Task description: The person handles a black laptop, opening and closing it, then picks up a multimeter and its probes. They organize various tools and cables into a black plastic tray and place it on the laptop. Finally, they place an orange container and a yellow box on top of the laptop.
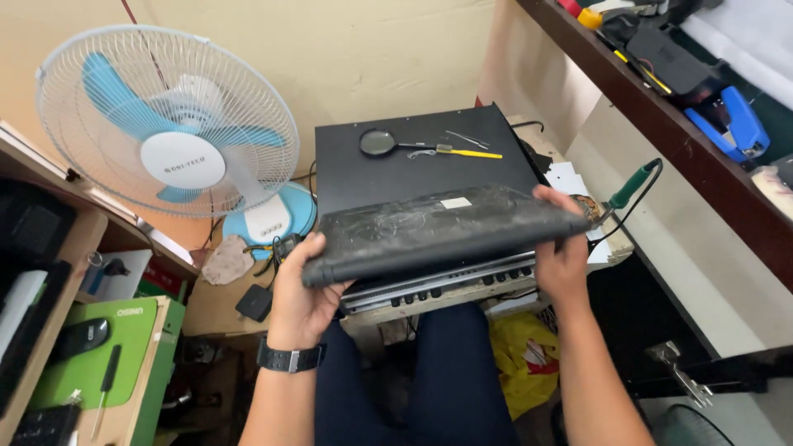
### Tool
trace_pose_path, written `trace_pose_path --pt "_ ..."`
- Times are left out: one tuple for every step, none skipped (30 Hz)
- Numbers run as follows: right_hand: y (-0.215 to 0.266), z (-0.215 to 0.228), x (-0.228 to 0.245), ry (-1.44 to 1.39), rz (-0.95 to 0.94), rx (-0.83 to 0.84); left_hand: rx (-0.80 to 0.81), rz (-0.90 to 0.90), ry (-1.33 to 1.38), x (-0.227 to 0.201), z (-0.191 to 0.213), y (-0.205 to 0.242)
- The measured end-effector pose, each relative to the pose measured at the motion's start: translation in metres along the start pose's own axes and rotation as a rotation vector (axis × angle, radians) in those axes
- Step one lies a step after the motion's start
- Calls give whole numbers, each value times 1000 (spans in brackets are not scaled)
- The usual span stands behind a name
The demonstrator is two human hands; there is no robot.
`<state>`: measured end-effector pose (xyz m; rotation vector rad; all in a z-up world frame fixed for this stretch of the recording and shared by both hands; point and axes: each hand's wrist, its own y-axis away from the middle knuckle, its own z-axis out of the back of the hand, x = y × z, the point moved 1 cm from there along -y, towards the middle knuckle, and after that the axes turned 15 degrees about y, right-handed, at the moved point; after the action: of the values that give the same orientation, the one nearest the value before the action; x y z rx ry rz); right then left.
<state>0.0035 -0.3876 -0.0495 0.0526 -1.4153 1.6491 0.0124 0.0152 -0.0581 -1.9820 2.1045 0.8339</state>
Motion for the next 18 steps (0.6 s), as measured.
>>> trace_pose_path --pt "11 3 7 6 -32 -35 -31 -37 6 6 34 -19" --pt "23 3 1 6 -32 -32 -34 -38 8 10 44 -19" --pt "35 4 -5 5 -70 -38 -12 -45 -14 13 53 -19" --pt "46 4 -12 4 -106 -46 13 -54 -36 16 62 -20" --pt "52 9 -16 4 -104 -44 12 -56 -34 19 67 -22" --pt "57 13 -22 -137 -195 -47 33 -81 -36 20 72 -24" --pt "61 16 -27 -279 -286 -48 53 -107 -38 22 77 -26" --pt "62 19 -33 -280 -285 -44 51 -110 -35 22 79 -26" --pt "64 22 -39 -450 -396 -58 91 -132 -78 22 80 -27" --pt "65 24 -46 -620 -508 -76 133 -152 -124 22 80 -29" --pt "68 20 -59 -620 -507 -75 133 -153 -124 14 63 -21" --pt "70 17 -74 -702 -545 -103 179 -192 -167 7 45 -13" --pt "73 14 -88 -785 -583 -132 225 -230 -211 -1 27 -5" --pt "60 12 -76 -785 -588 -128 219 -230 -210 -4 29 -14" --pt "47 10 -64 -800 -588 -120 250 -231 -236 -8 31 -23" --pt "32 7 -52 -818 -582 -115 286 -236 -263 -13 31 -33" --pt "29 2 -52 -820 -581 -114 286 -238 -264 -17 43 -48" --pt "24 -3 -53 -853 -636 -108 290 -236 -301 -22 51 -66"
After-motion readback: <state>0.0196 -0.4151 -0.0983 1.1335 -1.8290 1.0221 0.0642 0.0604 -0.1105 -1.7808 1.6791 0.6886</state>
